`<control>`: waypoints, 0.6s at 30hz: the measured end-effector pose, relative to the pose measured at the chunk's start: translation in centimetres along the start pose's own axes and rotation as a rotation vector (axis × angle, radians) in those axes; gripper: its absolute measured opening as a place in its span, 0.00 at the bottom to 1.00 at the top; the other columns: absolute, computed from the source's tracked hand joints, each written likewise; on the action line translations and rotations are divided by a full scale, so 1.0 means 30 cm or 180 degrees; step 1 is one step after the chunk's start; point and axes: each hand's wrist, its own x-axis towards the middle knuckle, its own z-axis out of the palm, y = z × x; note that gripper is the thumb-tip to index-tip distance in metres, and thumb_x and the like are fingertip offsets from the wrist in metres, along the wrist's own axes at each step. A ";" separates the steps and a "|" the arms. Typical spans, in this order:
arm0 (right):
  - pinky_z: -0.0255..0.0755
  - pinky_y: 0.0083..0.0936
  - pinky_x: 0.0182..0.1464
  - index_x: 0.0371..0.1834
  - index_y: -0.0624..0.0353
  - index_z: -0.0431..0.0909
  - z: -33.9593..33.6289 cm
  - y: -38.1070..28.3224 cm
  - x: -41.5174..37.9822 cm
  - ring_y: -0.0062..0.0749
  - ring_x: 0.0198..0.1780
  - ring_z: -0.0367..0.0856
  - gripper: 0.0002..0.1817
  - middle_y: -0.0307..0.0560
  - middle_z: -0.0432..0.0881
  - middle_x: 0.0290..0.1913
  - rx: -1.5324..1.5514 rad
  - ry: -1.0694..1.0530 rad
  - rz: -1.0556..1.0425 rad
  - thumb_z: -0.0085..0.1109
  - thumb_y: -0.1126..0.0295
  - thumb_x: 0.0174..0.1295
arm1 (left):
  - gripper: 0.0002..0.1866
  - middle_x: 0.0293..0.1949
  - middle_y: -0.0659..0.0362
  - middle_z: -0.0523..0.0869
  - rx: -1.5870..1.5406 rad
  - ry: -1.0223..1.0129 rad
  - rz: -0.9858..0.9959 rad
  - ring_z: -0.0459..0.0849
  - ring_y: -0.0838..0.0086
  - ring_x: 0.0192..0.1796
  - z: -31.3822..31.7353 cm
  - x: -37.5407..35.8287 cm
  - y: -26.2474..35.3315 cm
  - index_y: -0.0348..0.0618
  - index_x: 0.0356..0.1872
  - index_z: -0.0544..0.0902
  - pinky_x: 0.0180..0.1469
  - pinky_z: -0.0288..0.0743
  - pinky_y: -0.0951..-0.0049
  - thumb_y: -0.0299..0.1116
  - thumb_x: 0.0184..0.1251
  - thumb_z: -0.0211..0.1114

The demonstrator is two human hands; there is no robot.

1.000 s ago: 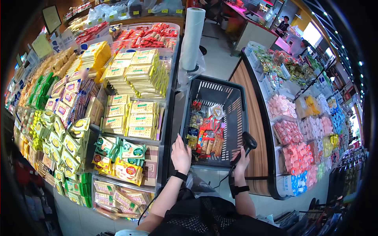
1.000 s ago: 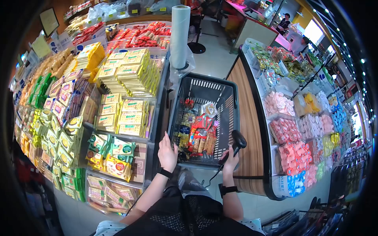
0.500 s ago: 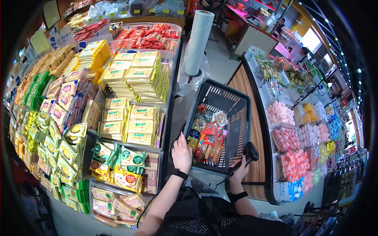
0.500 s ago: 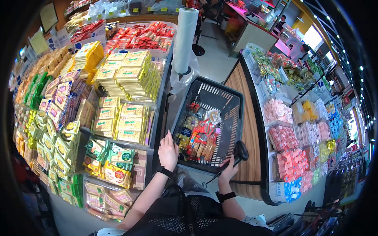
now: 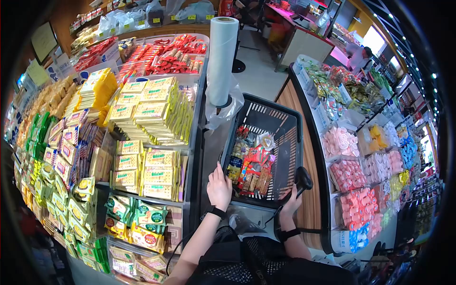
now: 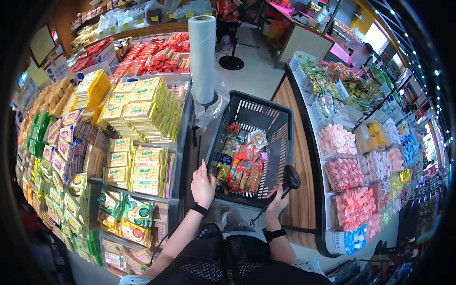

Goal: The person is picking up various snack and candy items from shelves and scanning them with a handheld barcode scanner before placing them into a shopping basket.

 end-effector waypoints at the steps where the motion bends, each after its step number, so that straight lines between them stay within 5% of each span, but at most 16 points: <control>1: 0.64 0.17 0.19 0.41 0.58 0.71 0.005 -0.008 0.029 0.18 0.17 0.67 0.10 0.35 0.67 0.19 0.0001 0.0032 0.0078 0.50 0.63 0.64 | 0.31 0.49 0.54 0.76 0.0001 -0.0057 -0.0032 0.74 0.63 0.48 0.013 0.012 0.015 0.33 0.61 0.63 0.43 0.76 0.66 0.30 0.54 0.58; 9: 0.64 0.18 0.19 0.44 0.60 0.71 0.031 -0.042 0.247 0.19 0.18 0.68 0.12 0.36 0.68 0.21 -0.0049 -0.0370 0.0279 0.49 0.64 0.64 | 0.31 0.46 0.53 0.77 0.0241 -0.0060 -0.0078 0.74 0.62 0.48 0.108 0.141 0.139 0.33 0.61 0.63 0.45 0.75 0.67 0.31 0.54 0.59; 11: 0.65 0.18 0.20 0.45 0.60 0.70 0.048 -0.051 0.285 0.20 0.18 0.68 0.13 0.37 0.68 0.22 -0.0330 -0.0611 0.0504 0.48 0.63 0.65 | 0.30 0.45 0.54 0.78 0.0115 0.0004 -0.0229 0.75 0.62 0.49 0.129 0.157 0.146 0.41 0.62 0.64 0.45 0.74 0.65 0.31 0.56 0.58; 18: 0.68 0.21 0.19 0.38 0.63 0.68 0.046 -0.034 0.346 0.24 0.17 0.70 0.09 0.41 0.71 0.20 -0.0630 -0.1087 0.0792 0.48 0.67 0.64 | 0.30 0.39 0.53 0.79 0.0287 0.0069 -0.0319 0.76 0.61 0.44 0.132 0.186 0.199 0.41 0.61 0.66 0.43 0.73 0.64 0.31 0.54 0.60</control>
